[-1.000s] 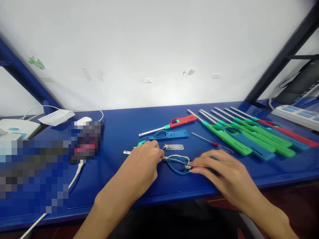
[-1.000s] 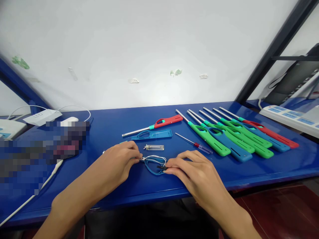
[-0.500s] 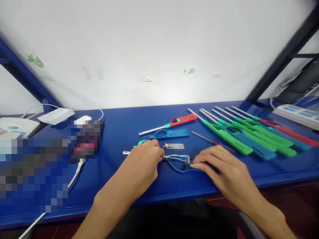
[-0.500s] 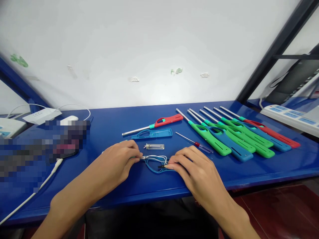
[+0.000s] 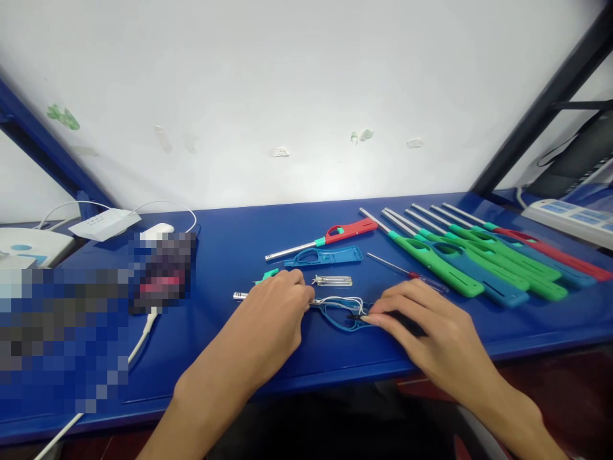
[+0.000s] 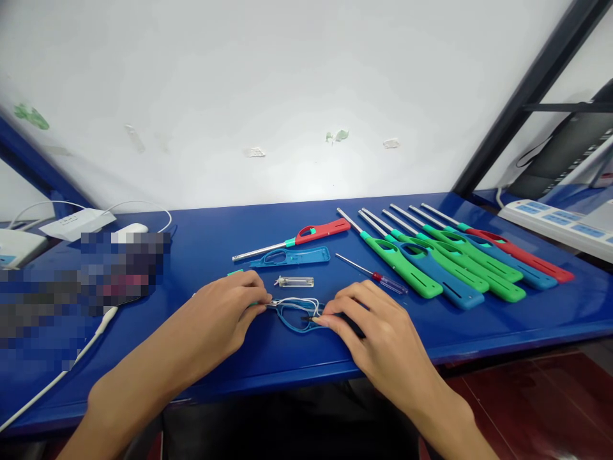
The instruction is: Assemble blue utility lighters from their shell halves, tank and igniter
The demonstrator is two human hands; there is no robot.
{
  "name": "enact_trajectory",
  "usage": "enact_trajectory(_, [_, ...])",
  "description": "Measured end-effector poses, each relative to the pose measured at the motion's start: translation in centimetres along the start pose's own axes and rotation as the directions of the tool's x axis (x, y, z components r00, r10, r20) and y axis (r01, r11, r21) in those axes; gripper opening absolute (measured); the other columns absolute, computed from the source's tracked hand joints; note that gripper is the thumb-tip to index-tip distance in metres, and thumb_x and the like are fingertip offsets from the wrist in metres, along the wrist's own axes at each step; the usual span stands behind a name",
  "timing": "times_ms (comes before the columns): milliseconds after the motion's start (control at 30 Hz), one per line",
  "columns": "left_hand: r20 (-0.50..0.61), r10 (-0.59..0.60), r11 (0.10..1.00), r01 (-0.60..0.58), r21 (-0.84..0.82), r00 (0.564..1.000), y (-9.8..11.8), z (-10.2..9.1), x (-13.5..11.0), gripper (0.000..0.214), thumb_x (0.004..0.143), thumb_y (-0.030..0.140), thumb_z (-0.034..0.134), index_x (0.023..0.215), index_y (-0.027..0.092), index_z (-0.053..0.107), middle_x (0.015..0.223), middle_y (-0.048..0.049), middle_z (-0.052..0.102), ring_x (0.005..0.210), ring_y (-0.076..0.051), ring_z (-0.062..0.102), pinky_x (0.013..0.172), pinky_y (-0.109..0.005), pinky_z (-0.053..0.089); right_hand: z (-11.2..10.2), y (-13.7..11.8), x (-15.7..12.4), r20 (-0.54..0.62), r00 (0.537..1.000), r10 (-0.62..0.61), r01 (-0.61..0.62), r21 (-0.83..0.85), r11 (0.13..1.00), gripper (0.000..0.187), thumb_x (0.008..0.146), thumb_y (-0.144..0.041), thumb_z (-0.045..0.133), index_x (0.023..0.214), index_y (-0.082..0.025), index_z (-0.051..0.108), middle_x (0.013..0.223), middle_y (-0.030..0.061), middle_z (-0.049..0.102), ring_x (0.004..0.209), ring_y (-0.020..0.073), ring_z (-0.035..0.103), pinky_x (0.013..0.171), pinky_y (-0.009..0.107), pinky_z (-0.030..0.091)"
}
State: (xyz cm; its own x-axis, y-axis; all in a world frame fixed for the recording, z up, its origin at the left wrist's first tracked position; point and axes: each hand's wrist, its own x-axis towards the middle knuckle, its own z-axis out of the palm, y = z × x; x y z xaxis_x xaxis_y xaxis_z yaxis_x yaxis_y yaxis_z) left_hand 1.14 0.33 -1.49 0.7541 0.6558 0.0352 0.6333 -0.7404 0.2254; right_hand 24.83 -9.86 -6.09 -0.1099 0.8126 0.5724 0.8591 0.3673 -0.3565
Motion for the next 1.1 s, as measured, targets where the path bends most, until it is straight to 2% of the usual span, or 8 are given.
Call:
enact_trajectory(200, [0.000,0.007,1.000,-0.007,-0.006,1.000,0.0,0.0,0.1,0.029,0.103,0.012,0.046,0.101,0.020,0.074,0.105,-0.0085,0.070,0.098,-0.025,0.067,0.096,-0.040,0.052,-0.1,-0.1,0.2,-0.005,1.000,0.028,-0.028,0.037,0.999,0.008,0.100,-0.025,0.071,0.092,-0.026,0.069,0.092,-0.0002,0.072,0.087,0.0190,0.070,0.088,0.034,0.051])
enact_trajectory(467, [0.001,0.008,1.000,-0.008,-0.003,1.000,0.0,-0.2,-0.1,0.030,0.102,0.010,0.046,0.100,0.020,0.074,0.105,-0.0079,0.070,0.097,-0.024,0.068,0.095,-0.038,0.053,0.0,-0.5,0.6,0.090,0.969,0.231,-0.243,0.147,0.959,0.011,0.098,-0.032,0.072,0.088,-0.029,0.072,0.095,-0.0022,0.074,0.091,0.0199,0.070,0.087,0.033,0.050])
enact_trajectory(700, [-0.038,-0.001,1.000,0.001,-0.004,0.999,-0.2,0.1,-0.1,0.031,0.103,0.012,0.046,0.100,0.022,0.075,0.105,-0.0067,0.071,0.096,-0.024,0.069,0.093,-0.038,0.054,0.0,-0.4,0.6,0.108,0.959,0.263,-0.279,0.187,0.942,0.009,0.098,-0.032,0.072,0.089,-0.031,0.073,0.096,-0.0046,0.074,0.091,0.0173,0.070,0.086,0.030,0.050])
enact_trajectory(833, [-0.062,0.034,0.998,-0.030,0.055,0.997,-0.6,0.7,-0.4,0.027,0.102,0.014,0.050,0.109,0.023,0.074,0.110,-0.0067,0.072,0.098,-0.025,0.069,0.095,-0.040,0.054,0.0,-0.3,0.5,0.096,0.961,0.259,-0.274,0.207,0.939,0.008,0.098,-0.031,0.073,0.089,-0.032,0.074,0.096,-0.0062,0.074,0.091,0.0159,0.070,0.087,0.028,0.050])
enact_trajectory(1000, [-0.179,0.108,0.987,-0.083,0.141,0.978,1.0,0.5,-0.8,0.031,0.103,0.010,0.048,0.121,0.023,0.070,0.120,-0.0088,0.068,0.113,-0.028,0.063,0.104,-0.049,0.051,0.0,-0.4,0.5,0.082,0.953,0.293,-0.304,0.223,0.926,0.011,0.101,-0.035,0.068,0.091,-0.031,0.071,0.094,-0.0055,0.075,0.088,0.0165,0.070,0.082,0.028,0.050])
enact_trajectory(1100, [-0.144,0.199,0.978,-0.187,0.095,0.969,2.6,0.1,-0.7,0.032,0.101,0.004,0.048,0.118,0.021,0.069,0.119,-0.0080,0.067,0.112,-0.027,0.059,0.102,-0.046,0.052,-0.2,-0.5,0.4,0.044,0.935,0.352,-0.353,0.220,0.909,0.017,0.104,-0.039,0.061,0.092,-0.031,0.071,0.093,-0.0047,0.077,0.086,0.0173,0.071,0.076,0.029,0.050])
